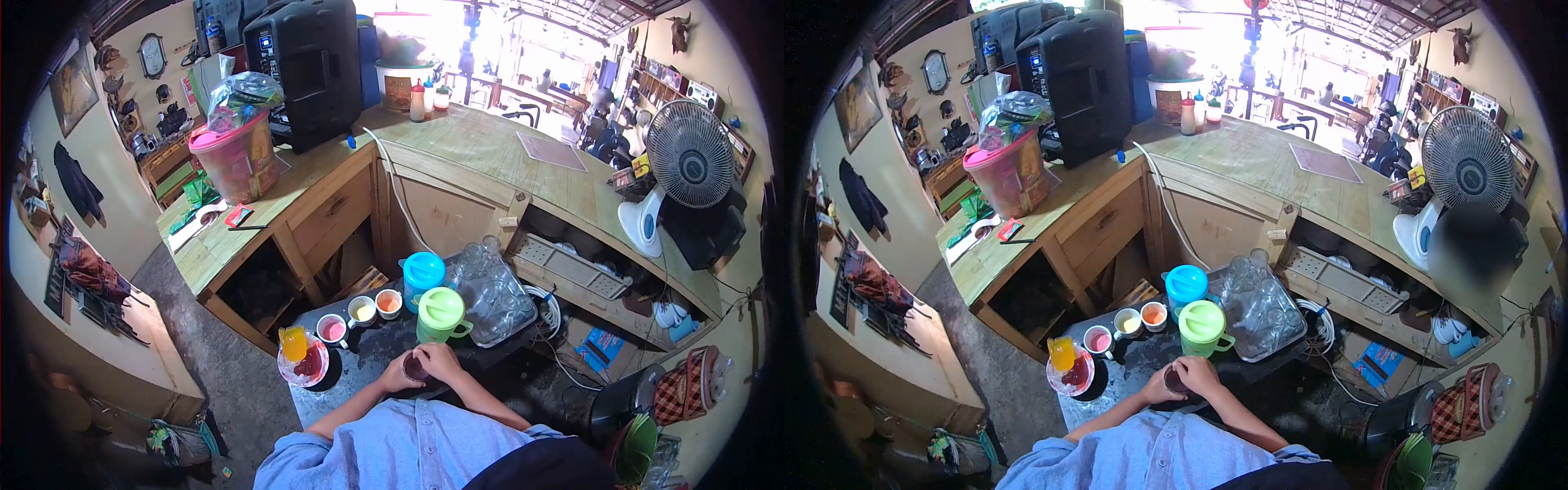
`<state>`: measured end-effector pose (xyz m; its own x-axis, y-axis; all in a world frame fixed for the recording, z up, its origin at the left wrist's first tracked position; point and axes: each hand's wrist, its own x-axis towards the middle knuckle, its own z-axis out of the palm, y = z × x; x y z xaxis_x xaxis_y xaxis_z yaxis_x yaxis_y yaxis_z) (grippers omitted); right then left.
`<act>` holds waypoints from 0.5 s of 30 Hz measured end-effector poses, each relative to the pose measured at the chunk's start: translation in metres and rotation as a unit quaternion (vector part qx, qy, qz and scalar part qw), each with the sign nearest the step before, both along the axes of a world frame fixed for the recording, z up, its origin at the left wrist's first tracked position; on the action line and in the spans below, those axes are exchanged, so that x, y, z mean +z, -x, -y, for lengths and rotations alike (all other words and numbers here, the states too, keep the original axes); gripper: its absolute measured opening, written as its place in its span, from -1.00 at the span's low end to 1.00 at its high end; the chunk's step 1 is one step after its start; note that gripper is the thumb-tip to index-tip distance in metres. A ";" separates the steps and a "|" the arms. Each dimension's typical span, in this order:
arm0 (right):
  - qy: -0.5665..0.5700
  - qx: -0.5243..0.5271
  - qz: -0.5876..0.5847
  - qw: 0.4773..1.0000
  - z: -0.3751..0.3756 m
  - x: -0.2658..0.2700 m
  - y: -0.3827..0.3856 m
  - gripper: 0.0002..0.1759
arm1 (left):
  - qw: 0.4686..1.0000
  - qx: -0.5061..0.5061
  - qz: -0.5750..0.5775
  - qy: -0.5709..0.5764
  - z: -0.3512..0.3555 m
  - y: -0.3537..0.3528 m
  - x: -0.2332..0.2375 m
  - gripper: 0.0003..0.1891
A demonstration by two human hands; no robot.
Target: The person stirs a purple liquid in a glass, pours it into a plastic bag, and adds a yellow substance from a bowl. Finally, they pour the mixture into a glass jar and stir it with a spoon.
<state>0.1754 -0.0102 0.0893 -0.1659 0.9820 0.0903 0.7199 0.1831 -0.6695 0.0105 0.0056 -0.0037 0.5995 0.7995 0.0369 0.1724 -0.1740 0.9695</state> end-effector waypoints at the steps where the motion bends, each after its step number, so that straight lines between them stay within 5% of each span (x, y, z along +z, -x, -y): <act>1: -0.033 -0.015 -0.040 0.999 0.000 0.000 0.000 -0.73 | 1.000 0.006 0.019 -0.018 0.000 -0.001 0.002 -0.08; 4: -0.005 0.007 0.063 0.998 0.001 -0.001 -0.002 -0.75 | 1.000 0.000 -0.025 -0.001 0.000 0.001 0.005 -0.08; 7: -0.012 0.007 -0.032 0.999 -0.003 -0.008 -0.002 -0.75 | 1.000 -0.001 -0.002 -0.003 -0.001 0.000 -0.001 -0.08; 15: -0.010 -0.008 -0.003 1.000 -0.001 0.001 -0.002 -0.74 | 1.000 -0.004 0.010 0.007 0.000 0.000 0.002 -0.06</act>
<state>0.1778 -0.0094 0.0899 -0.1488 0.9826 0.1108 0.7186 0.1844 -0.6705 0.0108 0.0054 -0.0020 0.6046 0.7956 0.0387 0.1513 -0.1624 0.9751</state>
